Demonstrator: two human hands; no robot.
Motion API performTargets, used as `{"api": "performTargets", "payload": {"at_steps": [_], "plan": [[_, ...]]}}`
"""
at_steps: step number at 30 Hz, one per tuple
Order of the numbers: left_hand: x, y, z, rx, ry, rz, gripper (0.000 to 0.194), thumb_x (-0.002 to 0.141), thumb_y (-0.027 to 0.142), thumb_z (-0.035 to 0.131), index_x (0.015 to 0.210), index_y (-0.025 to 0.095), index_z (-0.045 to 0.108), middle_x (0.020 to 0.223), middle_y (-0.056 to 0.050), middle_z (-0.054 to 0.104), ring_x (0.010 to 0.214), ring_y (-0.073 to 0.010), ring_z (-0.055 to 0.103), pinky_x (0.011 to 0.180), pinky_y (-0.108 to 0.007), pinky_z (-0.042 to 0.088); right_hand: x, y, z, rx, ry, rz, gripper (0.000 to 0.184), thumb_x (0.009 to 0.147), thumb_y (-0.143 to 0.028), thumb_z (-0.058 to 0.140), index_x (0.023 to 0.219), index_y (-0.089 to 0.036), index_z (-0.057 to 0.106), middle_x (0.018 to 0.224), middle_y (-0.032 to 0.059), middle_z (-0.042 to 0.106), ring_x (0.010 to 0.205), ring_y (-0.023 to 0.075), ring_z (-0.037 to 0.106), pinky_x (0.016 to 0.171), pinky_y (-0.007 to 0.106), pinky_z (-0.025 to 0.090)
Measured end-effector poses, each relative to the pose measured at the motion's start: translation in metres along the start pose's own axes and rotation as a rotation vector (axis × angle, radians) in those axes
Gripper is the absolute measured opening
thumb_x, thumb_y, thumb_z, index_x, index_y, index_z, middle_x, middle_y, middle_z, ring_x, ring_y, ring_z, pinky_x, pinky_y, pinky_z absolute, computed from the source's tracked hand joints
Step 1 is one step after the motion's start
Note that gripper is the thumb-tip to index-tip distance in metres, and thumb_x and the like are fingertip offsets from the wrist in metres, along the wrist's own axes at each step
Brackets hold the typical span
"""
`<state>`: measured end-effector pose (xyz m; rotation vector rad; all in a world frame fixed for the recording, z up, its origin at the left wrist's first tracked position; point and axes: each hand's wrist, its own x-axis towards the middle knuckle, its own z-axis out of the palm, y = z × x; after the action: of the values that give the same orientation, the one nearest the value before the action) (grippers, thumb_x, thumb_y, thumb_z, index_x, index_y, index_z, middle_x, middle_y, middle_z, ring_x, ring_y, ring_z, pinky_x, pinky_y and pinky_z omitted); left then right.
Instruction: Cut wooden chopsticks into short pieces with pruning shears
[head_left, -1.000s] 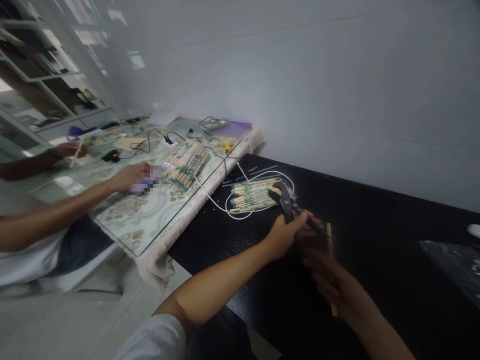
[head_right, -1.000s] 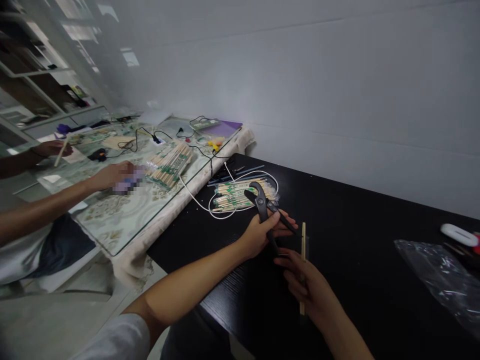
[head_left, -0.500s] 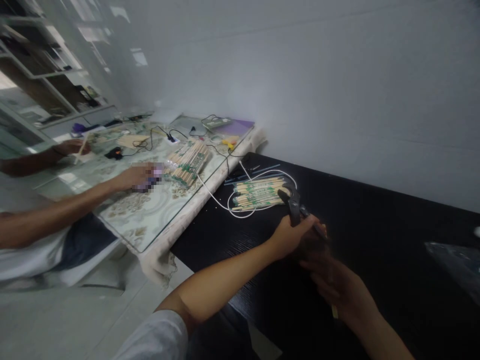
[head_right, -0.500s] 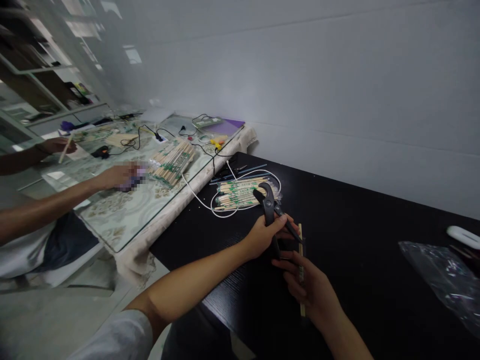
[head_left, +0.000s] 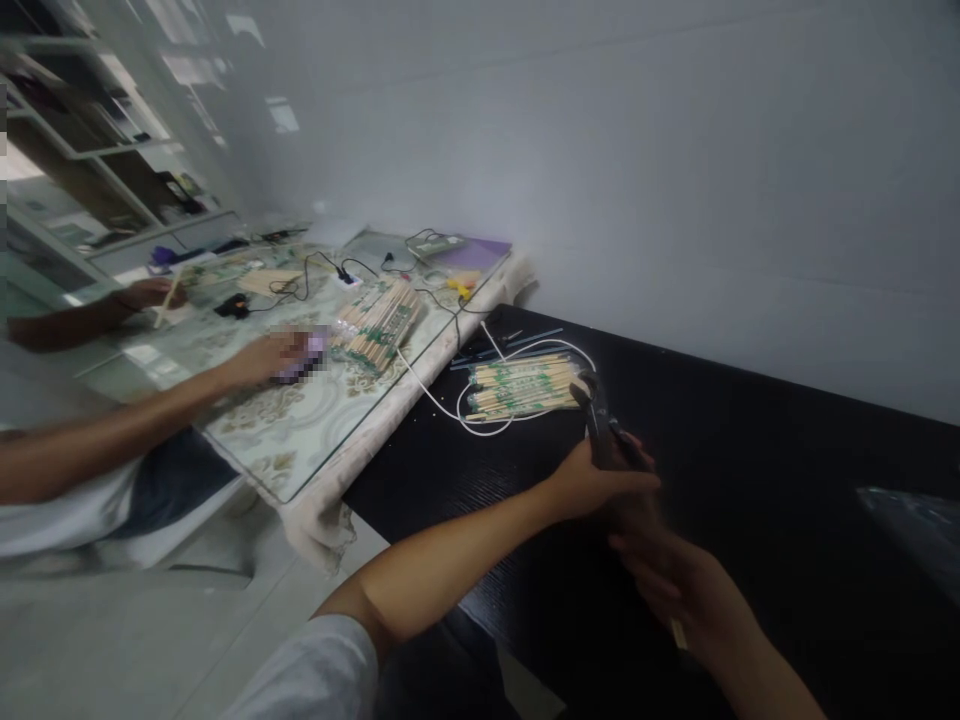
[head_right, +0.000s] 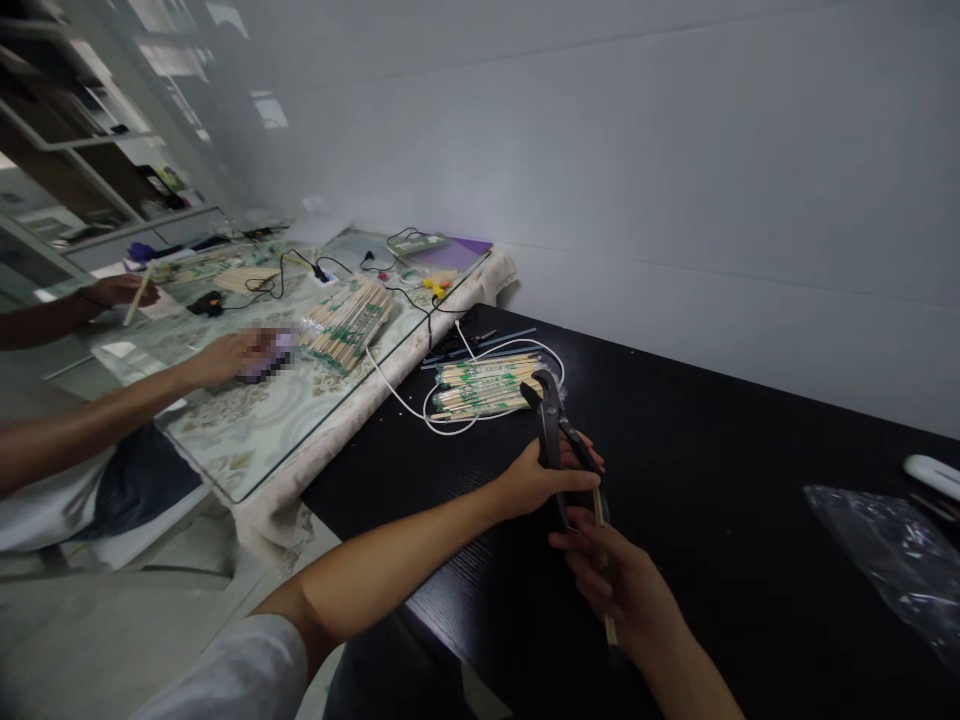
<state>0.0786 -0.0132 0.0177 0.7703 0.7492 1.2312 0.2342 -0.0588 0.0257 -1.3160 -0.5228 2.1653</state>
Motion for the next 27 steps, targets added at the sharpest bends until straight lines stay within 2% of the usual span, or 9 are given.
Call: {"api": "performTargets", "payload": {"at_steps": [6,10,15,18,20,23,25,27], "plan": [[-0.001,0.0,0.0,-0.001,0.029,0.0,0.055,0.052,0.025,0.095,0.096,0.015,0.063,0.095,-0.006,0.07,0.087,-0.0177,0.064,0.091,-0.041,0.049,-0.003,-0.001,0.003,0.005,-0.013,-0.01,0.03,0.064,-0.032,0.085,0.09,-0.019,0.077,0.08,0.0116,0.078,0.039,0.0035,0.023,0.035,0.018,0.012],[-0.001,0.001,0.0,0.008,0.038,0.018,0.051,0.053,0.027,0.094,0.093,0.015,0.064,0.092,-0.005,0.07,0.086,-0.0171,0.064,0.09,-0.04,0.049,-0.002,-0.001,0.001,0.017,-0.003,-0.016,0.028,0.066,-0.032,0.086,0.088,-0.018,0.076,0.075,0.0105,0.077,0.039,0.0031,0.023,0.033,0.016,0.013],[-0.003,0.003,0.004,0.028,0.037,0.042,0.052,0.061,0.046,0.092,0.089,0.015,0.061,0.091,-0.007,0.071,0.086,-0.0181,0.067,0.09,-0.039,0.05,0.001,0.001,-0.003,0.011,0.004,-0.049,0.029,0.067,-0.031,0.085,0.091,-0.017,0.075,0.08,0.0107,0.078,0.039,0.0024,0.026,0.03,0.014,0.017],[-0.003,0.007,0.005,0.089,0.036,0.084,0.055,0.069,0.061,0.083,0.087,0.014,0.062,0.085,-0.007,0.07,0.081,-0.0172,0.066,0.083,-0.035,0.052,0.005,0.003,-0.004,0.001,0.011,-0.084,0.032,0.074,-0.039,0.082,0.094,-0.015,0.075,0.077,0.0095,0.074,0.038,0.0027,0.027,0.029,0.014,0.017],[-0.001,0.011,0.003,0.182,0.061,0.143,0.055,0.076,0.067,0.075,0.083,0.014,0.063,0.079,-0.006,0.069,0.076,-0.0156,0.065,0.076,-0.031,0.052,0.007,0.002,-0.004,-0.016,0.016,-0.137,0.038,0.081,-0.049,0.076,0.099,-0.015,0.074,0.071,0.0064,0.069,0.038,0.0033,0.028,0.03,0.015,0.018],[0.001,0.02,-0.003,0.292,0.175,0.206,0.055,0.082,0.07,0.066,0.079,0.015,0.062,0.068,-0.002,0.064,0.064,-0.013,0.061,0.063,-0.026,0.049,0.008,0.0,-0.005,-0.064,0.046,-0.255,0.05,0.087,-0.063,0.066,0.11,-0.019,0.07,0.058,-0.0026,0.053,0.039,0.004,0.025,0.034,0.014,0.016],[0.003,0.028,-0.007,0.317,0.238,0.223,0.054,0.082,0.07,0.065,0.08,0.016,0.06,0.063,0.001,0.059,0.055,-0.0111,0.058,0.057,-0.025,0.048,0.007,-0.003,-0.006,-0.135,0.072,-0.335,0.053,0.088,-0.069,0.061,0.115,-0.023,0.068,0.056,-0.0068,0.042,0.04,0.0041,0.021,0.037,0.014,0.014],[0.003,0.036,-0.011,0.385,0.272,0.223,0.05,0.082,0.067,0.067,0.079,0.018,0.058,0.057,0.005,0.052,0.047,-0.009,0.052,0.049,-0.023,0.044,0.004,-0.006,-0.008,-0.271,0.075,-0.398,0.053,0.089,-0.069,0.059,0.111,-0.022,0.067,0.056,-0.0085,0.035,0.042,0.0047,0.019,0.039,0.015,0.012]]}}
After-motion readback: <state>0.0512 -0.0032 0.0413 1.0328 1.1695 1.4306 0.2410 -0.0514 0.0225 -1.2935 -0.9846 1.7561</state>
